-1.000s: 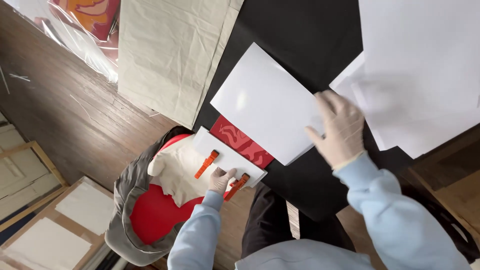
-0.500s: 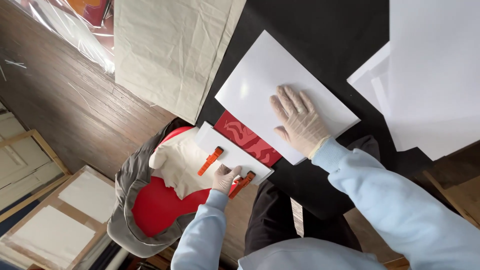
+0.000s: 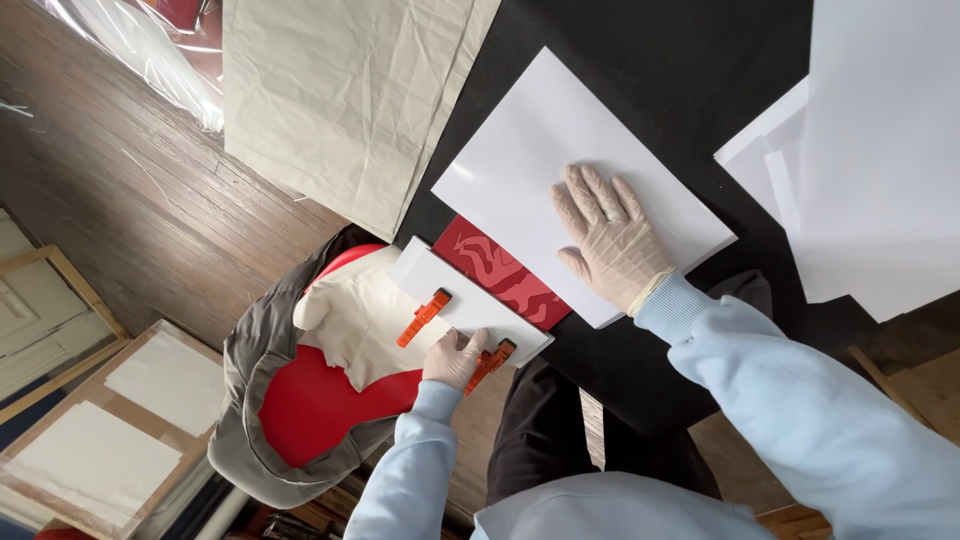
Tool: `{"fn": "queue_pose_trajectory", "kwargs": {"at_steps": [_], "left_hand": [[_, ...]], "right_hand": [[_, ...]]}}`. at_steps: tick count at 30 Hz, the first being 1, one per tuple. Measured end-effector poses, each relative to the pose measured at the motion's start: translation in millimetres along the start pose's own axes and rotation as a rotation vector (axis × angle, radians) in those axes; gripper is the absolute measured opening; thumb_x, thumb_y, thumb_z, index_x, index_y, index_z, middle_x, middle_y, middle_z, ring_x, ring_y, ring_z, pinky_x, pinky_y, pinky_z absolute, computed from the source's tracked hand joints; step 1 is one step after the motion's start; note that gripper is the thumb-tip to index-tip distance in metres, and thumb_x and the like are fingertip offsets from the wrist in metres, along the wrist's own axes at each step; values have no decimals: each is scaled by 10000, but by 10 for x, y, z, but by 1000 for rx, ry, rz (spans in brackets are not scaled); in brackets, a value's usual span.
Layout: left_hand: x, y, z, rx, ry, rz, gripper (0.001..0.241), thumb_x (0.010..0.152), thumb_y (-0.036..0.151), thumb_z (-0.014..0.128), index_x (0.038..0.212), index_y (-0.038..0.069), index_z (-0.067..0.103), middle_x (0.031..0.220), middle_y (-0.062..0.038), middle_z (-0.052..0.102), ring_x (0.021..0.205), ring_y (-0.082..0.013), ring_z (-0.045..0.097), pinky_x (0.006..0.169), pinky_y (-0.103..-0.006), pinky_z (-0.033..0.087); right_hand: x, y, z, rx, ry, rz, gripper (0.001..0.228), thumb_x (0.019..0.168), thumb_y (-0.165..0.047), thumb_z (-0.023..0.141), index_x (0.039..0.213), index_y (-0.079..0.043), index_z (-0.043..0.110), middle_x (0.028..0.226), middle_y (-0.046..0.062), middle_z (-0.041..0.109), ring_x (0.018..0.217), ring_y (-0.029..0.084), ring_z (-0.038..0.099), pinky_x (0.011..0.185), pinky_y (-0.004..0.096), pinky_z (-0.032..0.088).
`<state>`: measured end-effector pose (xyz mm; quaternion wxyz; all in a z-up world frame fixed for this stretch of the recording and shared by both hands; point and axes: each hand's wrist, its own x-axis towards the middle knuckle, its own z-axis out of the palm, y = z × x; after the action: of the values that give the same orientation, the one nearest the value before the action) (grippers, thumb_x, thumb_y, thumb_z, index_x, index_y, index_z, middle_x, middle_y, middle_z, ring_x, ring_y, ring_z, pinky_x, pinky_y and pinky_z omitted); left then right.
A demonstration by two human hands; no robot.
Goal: The recorder aligns art prints with paper backing boards and secures them using spring clamps.
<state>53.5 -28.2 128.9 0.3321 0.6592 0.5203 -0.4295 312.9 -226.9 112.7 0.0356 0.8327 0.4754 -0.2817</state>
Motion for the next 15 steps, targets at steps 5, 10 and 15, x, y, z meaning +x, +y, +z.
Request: {"fn": "queue_pose_trajectory", "kwargs": {"at_steps": [5, 10, 15], "left_hand": [[-239, 238, -164, 301, 20, 60, 645, 898, 656, 539, 913, 45, 747, 927, -123, 779, 904, -276, 749, 883, -392, 579], [-569, 675, -427, 588, -8, -20, 621, 942, 662, 549, 826, 88, 756, 806, -119, 740, 801, -305, 726, 797, -423, 584], [-691, 1127, -328, 508, 271, 579, 326, 949, 405, 673, 1071, 103, 681, 1080, -100, 688, 1014, -277, 669, 912, -405, 550]], "right_hand": [[-5, -12, -1, -4, -42, 22, 826, 1003, -610, 290, 1639, -126, 82, 1698, 167, 89, 1563, 294, 66, 1261, 474, 69], [-14, -33, -13, 53, 22, 20, 813, 1000, -577, 331, 1638, -124, 110, 1700, 170, 109, 1564, 301, 84, 1264, 482, 78], [-34, -27, -93, 4, 16, 19, 817, 1007, -553, 383, 1641, -90, 155, 1696, 187, 145, 1568, 310, 114, 1262, 488, 87]]}}
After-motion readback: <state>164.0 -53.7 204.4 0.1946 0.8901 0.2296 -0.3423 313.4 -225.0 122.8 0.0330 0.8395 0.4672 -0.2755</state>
